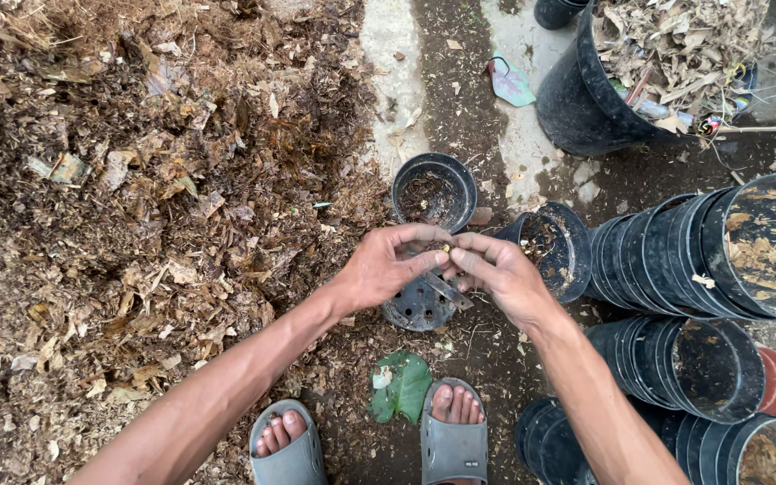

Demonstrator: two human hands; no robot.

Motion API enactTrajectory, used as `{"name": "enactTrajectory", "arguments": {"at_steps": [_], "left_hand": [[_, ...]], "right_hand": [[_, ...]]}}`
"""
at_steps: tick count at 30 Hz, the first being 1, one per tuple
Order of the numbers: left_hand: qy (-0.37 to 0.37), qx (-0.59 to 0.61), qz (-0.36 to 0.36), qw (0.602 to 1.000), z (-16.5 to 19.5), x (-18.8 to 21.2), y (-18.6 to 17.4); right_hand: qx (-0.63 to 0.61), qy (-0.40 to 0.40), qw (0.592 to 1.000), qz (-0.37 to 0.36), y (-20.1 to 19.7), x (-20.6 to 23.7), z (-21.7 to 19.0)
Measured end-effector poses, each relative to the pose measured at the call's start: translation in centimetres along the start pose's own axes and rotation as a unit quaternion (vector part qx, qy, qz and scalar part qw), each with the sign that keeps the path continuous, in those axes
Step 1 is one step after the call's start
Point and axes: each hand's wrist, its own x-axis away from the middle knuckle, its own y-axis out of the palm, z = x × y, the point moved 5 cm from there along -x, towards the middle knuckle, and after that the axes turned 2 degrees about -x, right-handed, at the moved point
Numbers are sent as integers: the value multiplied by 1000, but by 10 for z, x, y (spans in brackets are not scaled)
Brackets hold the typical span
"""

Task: The person kneels on the ground and cuts small bulbs or seed pieces with a knife on a perforated pot lid, dropping the cut pieces into plastic nursery pots. They repeat this for several pots, occasionally moving pots aside and lifting a filled pot at the end.

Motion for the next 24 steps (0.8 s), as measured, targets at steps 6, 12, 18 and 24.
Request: {"name": "enactTrajectory", "arguments": {"at_steps": [6, 12, 18, 24], "left_hand": [[-35, 88, -19, 995, -2, -1, -8], [93, -68, 56, 992, 11, 3, -16], [31, -103, 42, 993, -1, 10, -18], [18, -134, 25, 990, -6, 22, -11]], "right_hand": [[-64, 5, 998, -12, 2, 2, -9], [69, -35, 992, 95, -19, 2, -22], [198, -79, 965, 153, -47, 6, -32], [260, -31, 939, 224, -63, 15, -48]]}}
